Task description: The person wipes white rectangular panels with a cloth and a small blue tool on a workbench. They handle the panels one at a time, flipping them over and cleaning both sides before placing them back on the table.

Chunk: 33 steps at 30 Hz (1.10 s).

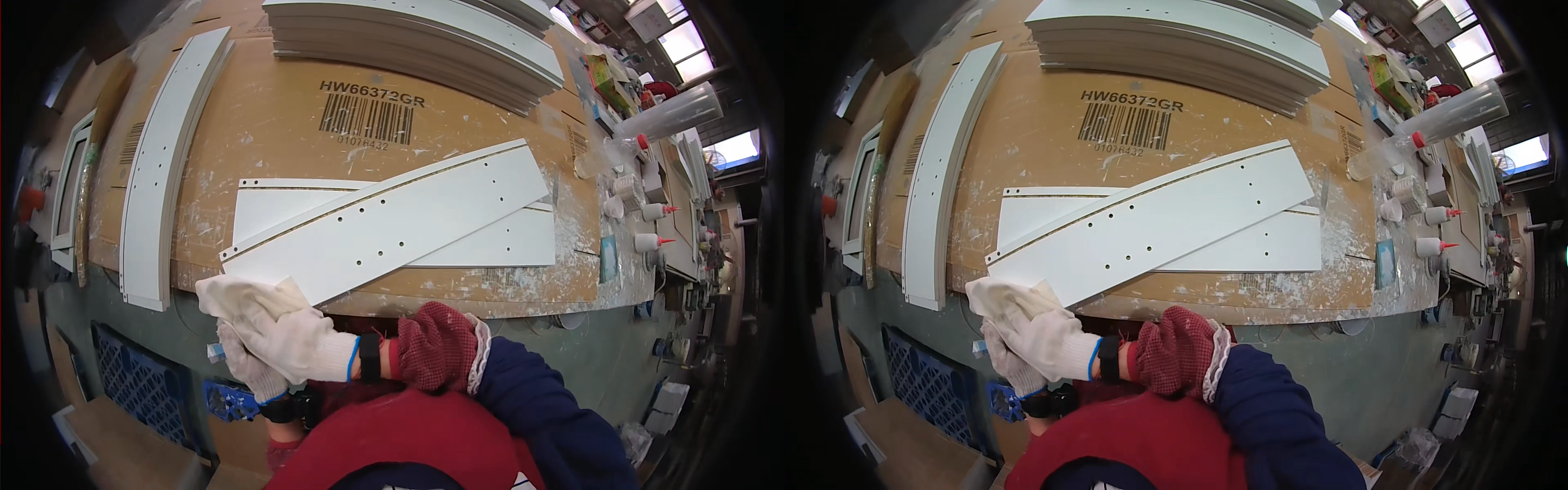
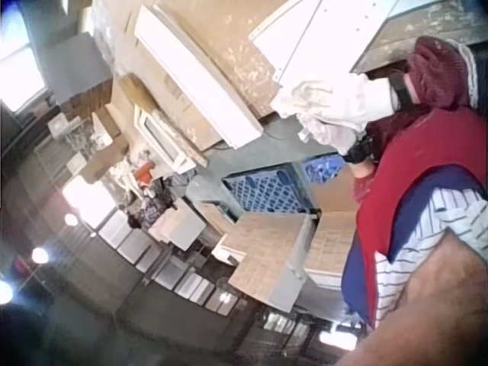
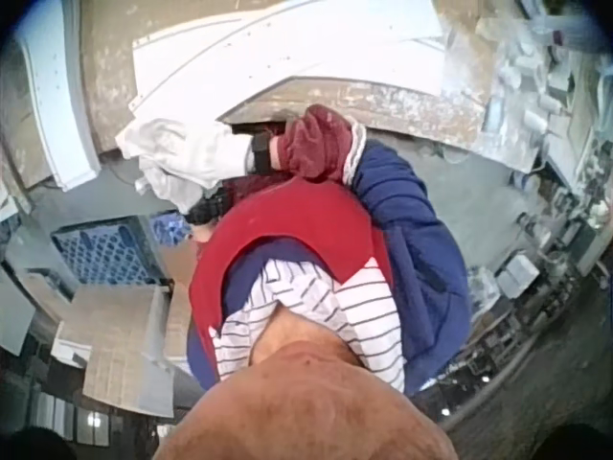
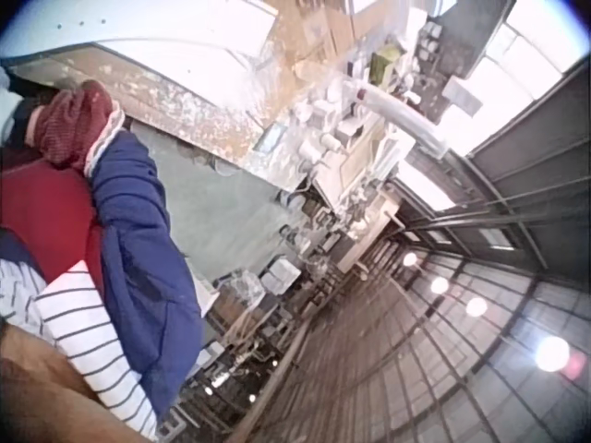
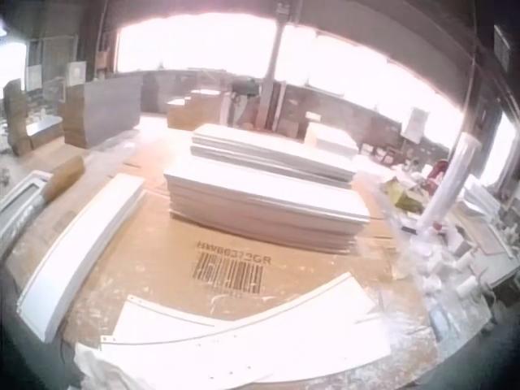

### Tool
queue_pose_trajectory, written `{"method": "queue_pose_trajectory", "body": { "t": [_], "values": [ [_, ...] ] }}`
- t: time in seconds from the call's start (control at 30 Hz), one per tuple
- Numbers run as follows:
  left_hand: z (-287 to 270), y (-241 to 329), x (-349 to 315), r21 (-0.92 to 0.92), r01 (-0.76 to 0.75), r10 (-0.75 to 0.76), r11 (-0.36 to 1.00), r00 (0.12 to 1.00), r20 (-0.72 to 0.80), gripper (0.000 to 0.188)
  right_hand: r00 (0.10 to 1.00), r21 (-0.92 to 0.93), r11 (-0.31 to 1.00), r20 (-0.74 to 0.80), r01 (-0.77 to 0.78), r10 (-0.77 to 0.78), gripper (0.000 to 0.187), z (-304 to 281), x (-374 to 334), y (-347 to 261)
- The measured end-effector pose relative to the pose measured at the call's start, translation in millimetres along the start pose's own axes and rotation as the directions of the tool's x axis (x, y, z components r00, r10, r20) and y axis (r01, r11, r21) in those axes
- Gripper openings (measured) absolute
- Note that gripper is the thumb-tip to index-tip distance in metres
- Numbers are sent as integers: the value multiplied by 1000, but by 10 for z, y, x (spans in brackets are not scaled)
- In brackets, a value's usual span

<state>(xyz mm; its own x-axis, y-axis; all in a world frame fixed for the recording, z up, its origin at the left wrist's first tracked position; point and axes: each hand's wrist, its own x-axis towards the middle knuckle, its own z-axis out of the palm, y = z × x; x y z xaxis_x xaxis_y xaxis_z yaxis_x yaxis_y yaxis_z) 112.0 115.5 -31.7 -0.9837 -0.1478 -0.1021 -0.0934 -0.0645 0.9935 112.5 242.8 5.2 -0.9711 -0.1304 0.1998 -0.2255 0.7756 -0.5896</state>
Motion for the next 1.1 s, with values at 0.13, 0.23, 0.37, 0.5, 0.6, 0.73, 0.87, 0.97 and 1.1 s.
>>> {"method": "queue_pose_trajectory", "body": {
  "t": [0.13, 0.23, 0.37, 0.5, 0.6, 0.73, 0.87, 0.97, 1.1],
  "values": [
    [112, 5, -20, 286, -295, 304, 912, 952, 13, 39, 967, -453, 855, 73, 252, -246, 38, -421, -290, 555],
    [178, 169, 40, -16, -103, 101, 995, 990, -96, 34, 994, -350, 935, -112, -55, 17, 44, -1173, -500, 1275],
    [96, 213, 55, -99, 131, -141, 986, 985, -96, 29, 730, -537, 547, -211, -642, 650, 41, -2207, -1074, 2307],
    [-206, 263, 138, 331, -104, 59, 938, 988, 145, 39, 579, -258, 518, -325, -815, 748, 49, -2974, -1907, 3478],
    [-408, 355, 268, 474, -438, 285, 764, 888, 360, 49, 521, 204, 570, -250, -796, 816, 52, -3065, -1846, 3599],
    [-464, 452, 460, 519, -572, 270, 635, 794, 544, 60, 538, 425, 531, -114, -733, 835, 51, -3030, -1512, 3328],
    [-332, 382, 659, 469, -710, 277, 526, 664, 695, 61, 484, 390, 449, -9, -804, 875, 48, -3092, -1442, 3489],
    [-289, 374, 678, 387, -735, 327, 557, 622, 711, 54, 572, 416, 502, 55, -758, 819, 44, -3121, -1535, 3634],
    [-340, 586, 655, 361, -759, 344, 542, 592, 728, 46, 691, 178, 681, -6, -711, 723, 46, -3326, -1683, 3734]
  ]
}}
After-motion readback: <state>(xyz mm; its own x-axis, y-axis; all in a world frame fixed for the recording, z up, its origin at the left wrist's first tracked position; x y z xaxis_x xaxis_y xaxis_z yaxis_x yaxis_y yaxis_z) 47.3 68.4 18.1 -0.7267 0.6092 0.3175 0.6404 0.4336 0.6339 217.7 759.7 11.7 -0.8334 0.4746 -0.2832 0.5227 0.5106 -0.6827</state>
